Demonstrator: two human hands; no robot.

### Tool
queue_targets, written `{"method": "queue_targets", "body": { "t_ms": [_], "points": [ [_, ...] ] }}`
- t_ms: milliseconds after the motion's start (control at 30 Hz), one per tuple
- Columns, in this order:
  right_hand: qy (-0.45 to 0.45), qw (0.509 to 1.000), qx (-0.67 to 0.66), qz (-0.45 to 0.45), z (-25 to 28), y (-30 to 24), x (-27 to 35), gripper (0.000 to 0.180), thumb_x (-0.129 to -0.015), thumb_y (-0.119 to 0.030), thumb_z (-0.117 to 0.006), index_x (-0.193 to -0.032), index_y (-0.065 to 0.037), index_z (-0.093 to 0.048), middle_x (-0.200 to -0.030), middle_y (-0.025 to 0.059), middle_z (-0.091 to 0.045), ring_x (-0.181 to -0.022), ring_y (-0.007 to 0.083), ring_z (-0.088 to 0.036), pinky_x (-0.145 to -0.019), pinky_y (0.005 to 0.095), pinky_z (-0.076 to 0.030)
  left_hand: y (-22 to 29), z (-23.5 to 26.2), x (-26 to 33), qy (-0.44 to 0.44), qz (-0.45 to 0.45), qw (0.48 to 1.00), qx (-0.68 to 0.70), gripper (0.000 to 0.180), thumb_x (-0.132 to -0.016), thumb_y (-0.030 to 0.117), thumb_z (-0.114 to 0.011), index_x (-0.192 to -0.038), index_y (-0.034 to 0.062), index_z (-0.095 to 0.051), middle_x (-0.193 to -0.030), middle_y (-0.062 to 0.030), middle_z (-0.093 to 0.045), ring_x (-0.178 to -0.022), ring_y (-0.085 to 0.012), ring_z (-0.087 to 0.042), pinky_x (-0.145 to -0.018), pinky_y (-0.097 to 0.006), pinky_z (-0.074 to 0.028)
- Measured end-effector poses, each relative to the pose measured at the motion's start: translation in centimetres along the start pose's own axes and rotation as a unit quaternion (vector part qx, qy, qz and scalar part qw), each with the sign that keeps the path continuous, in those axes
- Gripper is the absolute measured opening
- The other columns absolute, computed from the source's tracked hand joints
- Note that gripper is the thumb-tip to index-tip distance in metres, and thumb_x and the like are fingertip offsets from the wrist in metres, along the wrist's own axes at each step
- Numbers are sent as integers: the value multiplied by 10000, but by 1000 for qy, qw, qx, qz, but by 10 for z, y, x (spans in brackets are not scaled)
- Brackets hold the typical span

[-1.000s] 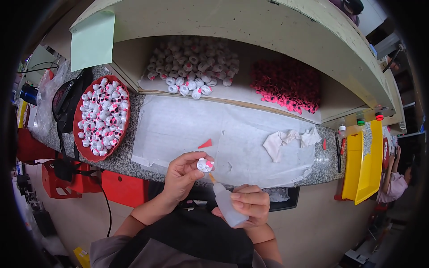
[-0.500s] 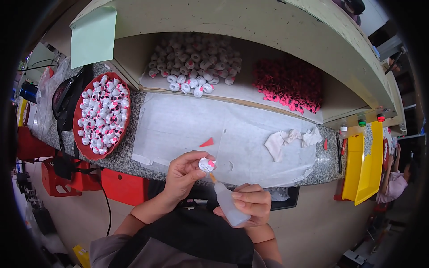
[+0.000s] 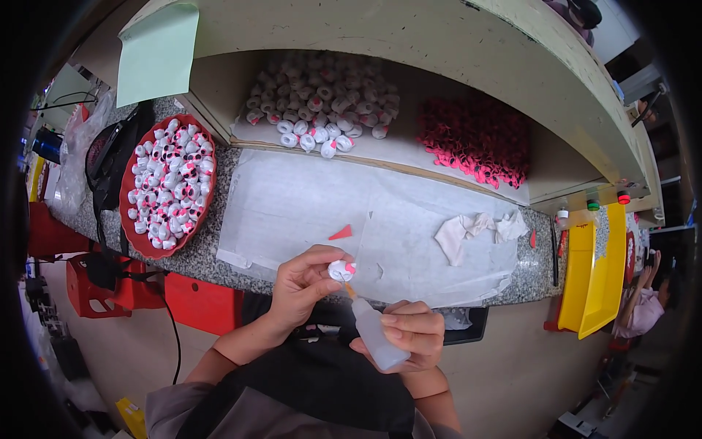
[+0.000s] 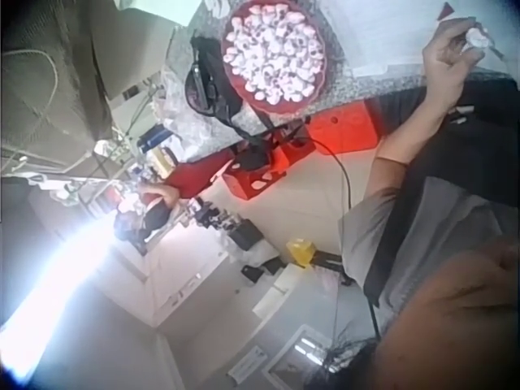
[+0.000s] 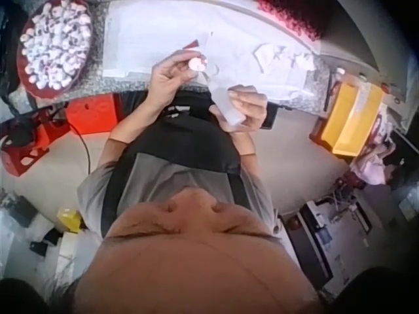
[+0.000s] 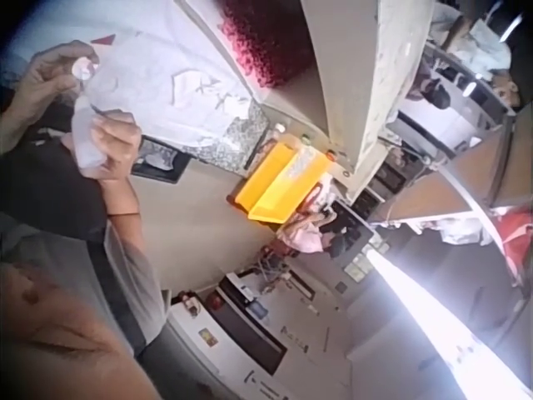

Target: Assembling small components by applying adhesive from a squeeze bottle to pink and white parts.

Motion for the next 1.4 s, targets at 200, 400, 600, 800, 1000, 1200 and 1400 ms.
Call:
{"method": "queue_targets", "body": {
  "t_ms": [200, 400, 600, 800, 1000, 1200, 1400],
  "points": [
    [-33, 999, 12, -6, -2, -1, -3, 411, -573, -45, -749, -848, -54, -444, -814, 67, -451, -604, 142, -468, -490, 235, -428, 5, 0, -1, -22, -47, 988, -144, 296, -741, -87, -519, -1034, -47, -511, -1068, -141, -464, -1011, -199, -467, -870, -309, -375],
    [-50, 998, 36, -29, 1, -3, -6, 419, -577, -50, -748, -857, -59, -436, -813, 72, -459, -591, 139, -465, -512, 247, -436, 5, 3, -2, -13, -53, 982, -183, 305, -732, -90, -527, -1033, -43, -516, -1060, -142, -468, -1011, -203, -462, -877, -319, -363],
    [-16, 999, 31, -35, 5, 2, -7, 423, -591, -116, -758, -843, -58, -423, -800, 76, -459, -586, 130, -460, -518, 245, -434, 2, 4, -3, 0, -66, 982, -178, 316, -717, -87, -548, -1027, -30, -528, -1051, -130, -485, -997, -194, -470, -862, -298, -369],
    [96, 984, 13, -151, 53, 52, -29, 311, -618, 77, -594, -802, -33, -368, -834, 110, -448, -673, 162, -523, -596, 248, -494, 17, 34, -11, 133, -69, 981, -124, 323, -706, -107, -534, -1020, -38, -502, -1038, -127, -508, -970, -177, -494, -852, -270, -376],
    [-42, 959, 38, -277, 70, 155, -75, 328, -663, 78, -545, -961, -21, -451, -862, 89, -511, -779, 184, -558, -590, 272, -493, 36, 48, -11, 183, -146, 967, -103, 357, -710, -108, -527, -1050, -17, -468, -1012, -119, -529, -935, -156, -515, -813, -242, -392],
    [-210, 879, 420, -84, 44, 190, -112, 226, -613, 30, -571, -827, -41, -549, -784, 118, -581, -760, 277, -561, -600, 354, -465, 35, 47, -9, 192, -155, 959, -142, 362, -707, -108, -532, -1051, -17, -468, -1016, -126, -525, -930, -160, -516, -813, -245, -393],
    [-230, 867, 421, -133, 38, 182, -116, 183, -629, -1, -576, -804, -54, -580, -740, 112, -591, -726, 272, -568, -618, 344, -451, 36, 49, -11, 183, -157, 962, -126, 363, -705, -105, -535, -1051, -21, -465, -1023, -130, -526, -942, -165, -513, -816, -253, -396]
  ]
}}
Point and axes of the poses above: each hand's wrist, its own x-axis away from the middle knuckle, its own z-axis out of the back of the hand, y = z × x, the point moved 3 cm from there along -x, towards the middle knuckle
